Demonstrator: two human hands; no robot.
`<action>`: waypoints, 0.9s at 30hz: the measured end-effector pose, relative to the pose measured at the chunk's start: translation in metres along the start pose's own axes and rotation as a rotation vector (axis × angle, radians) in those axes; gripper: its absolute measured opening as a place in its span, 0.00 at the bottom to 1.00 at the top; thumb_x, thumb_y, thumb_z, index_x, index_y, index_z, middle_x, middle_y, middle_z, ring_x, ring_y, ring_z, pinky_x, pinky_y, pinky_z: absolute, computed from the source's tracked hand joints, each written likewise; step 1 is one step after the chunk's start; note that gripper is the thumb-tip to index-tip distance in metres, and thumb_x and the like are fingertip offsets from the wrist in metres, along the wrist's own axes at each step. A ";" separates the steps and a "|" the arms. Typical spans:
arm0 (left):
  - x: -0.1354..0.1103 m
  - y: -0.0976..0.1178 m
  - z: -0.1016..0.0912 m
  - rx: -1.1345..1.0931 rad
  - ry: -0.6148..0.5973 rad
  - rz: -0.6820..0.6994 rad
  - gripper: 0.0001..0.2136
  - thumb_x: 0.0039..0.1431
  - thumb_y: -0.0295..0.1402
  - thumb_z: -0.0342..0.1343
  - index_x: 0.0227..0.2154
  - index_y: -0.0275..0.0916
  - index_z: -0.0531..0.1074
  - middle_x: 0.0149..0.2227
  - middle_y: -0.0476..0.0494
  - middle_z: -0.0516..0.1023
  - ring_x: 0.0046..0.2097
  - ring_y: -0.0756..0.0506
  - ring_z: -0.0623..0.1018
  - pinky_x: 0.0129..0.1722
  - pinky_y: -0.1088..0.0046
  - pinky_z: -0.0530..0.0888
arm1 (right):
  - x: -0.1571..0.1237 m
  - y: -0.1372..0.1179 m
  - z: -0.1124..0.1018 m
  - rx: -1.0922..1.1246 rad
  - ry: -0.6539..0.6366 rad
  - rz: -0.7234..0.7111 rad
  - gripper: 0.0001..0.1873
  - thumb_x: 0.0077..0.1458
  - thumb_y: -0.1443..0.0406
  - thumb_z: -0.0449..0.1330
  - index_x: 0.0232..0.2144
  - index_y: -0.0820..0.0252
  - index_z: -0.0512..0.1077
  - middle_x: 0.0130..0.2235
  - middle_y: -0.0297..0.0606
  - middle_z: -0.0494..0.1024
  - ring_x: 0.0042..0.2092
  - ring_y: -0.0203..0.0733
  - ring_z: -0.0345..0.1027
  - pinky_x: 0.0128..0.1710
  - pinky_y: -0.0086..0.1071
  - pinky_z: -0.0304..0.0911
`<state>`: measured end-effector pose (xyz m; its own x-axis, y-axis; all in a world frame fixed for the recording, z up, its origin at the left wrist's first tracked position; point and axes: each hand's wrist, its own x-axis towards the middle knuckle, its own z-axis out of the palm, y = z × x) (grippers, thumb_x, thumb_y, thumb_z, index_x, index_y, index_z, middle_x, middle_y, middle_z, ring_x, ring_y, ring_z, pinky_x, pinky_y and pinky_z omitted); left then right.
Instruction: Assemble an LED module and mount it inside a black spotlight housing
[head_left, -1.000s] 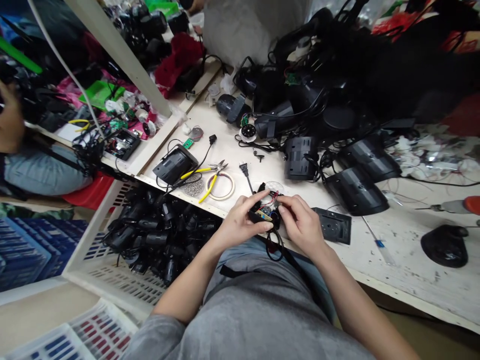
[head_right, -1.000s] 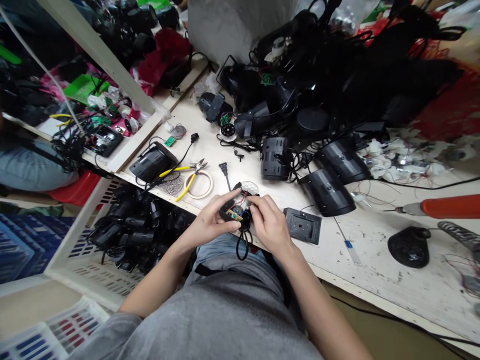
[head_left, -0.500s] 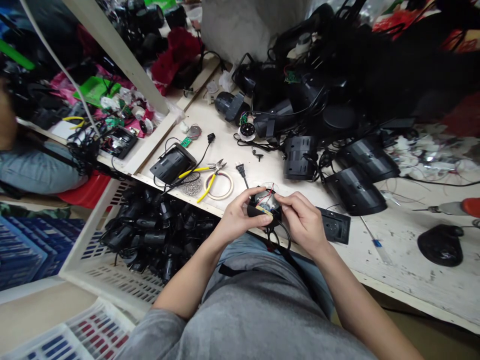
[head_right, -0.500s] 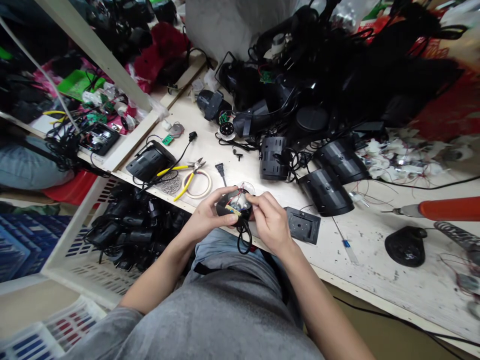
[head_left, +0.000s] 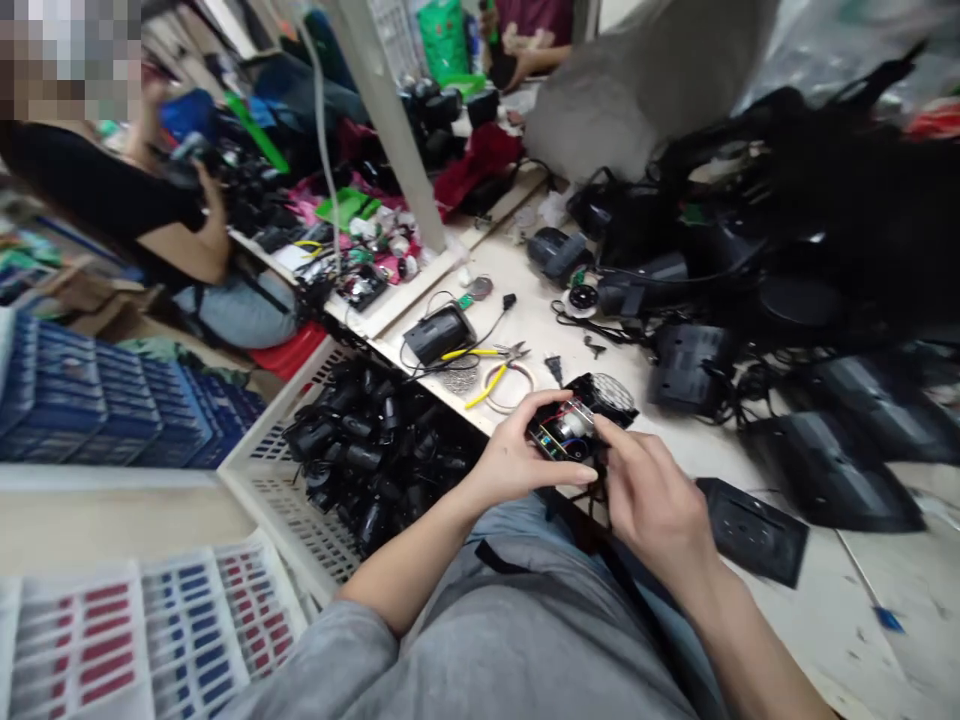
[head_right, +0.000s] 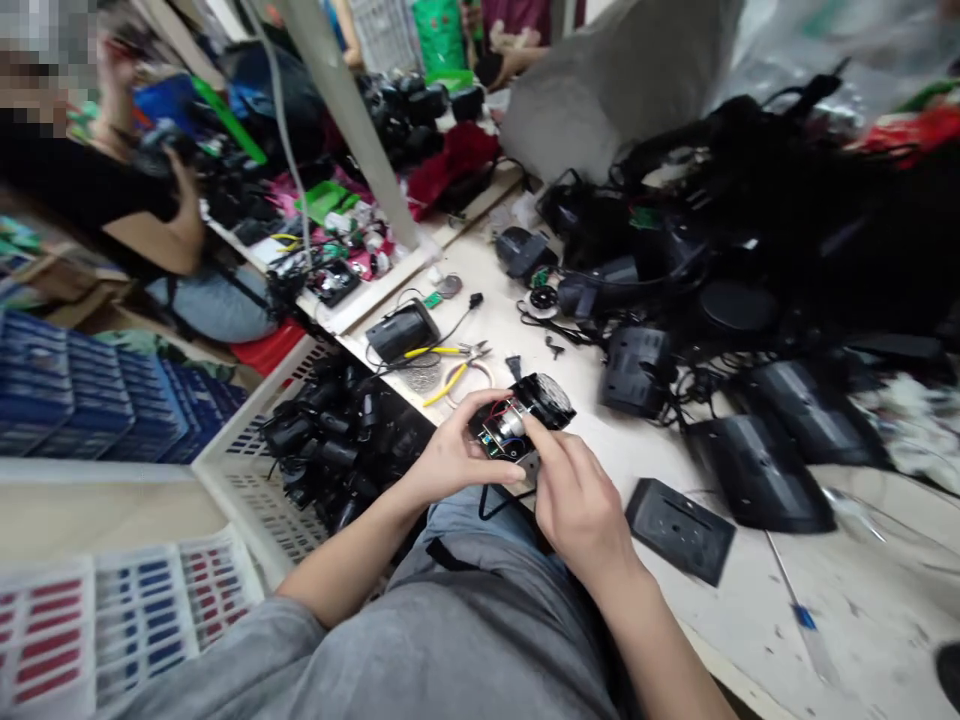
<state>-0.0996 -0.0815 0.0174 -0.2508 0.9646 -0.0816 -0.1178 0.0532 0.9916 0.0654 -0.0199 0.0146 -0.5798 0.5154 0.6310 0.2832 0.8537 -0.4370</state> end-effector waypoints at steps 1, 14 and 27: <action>-0.001 0.002 -0.004 -0.063 0.012 0.012 0.39 0.39 0.40 0.77 0.56 0.43 0.69 0.54 0.41 0.74 0.56 0.39 0.75 0.58 0.59 0.73 | 0.005 -0.003 -0.002 0.032 0.024 -0.015 0.34 0.64 0.75 0.53 0.68 0.51 0.57 0.44 0.43 0.76 0.43 0.44 0.74 0.44 0.36 0.74; -0.080 0.170 -0.184 0.030 0.453 0.316 0.29 0.51 0.36 0.71 0.55 0.62 0.71 0.53 0.59 0.78 0.47 0.42 0.83 0.31 0.74 0.80 | 0.005 -0.017 -0.013 0.132 0.165 0.060 0.16 0.61 0.73 0.61 0.51 0.58 0.73 0.44 0.41 0.73 0.35 0.36 0.73 0.38 0.35 0.73; 0.071 0.091 -0.326 0.116 0.545 0.018 0.36 0.47 0.21 0.67 0.61 0.46 0.70 0.41 0.45 0.81 0.32 0.50 0.79 0.32 0.74 0.80 | -0.005 -0.017 0.012 0.107 -0.030 0.154 0.09 0.67 0.67 0.55 0.47 0.56 0.72 0.41 0.38 0.72 0.34 0.34 0.74 0.38 0.28 0.76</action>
<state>-0.4414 -0.0920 0.0690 -0.7164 0.6938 -0.0736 -0.0095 0.0957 0.9954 0.0538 -0.0380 0.0111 -0.5593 0.6353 0.5325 0.2884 0.7514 -0.5935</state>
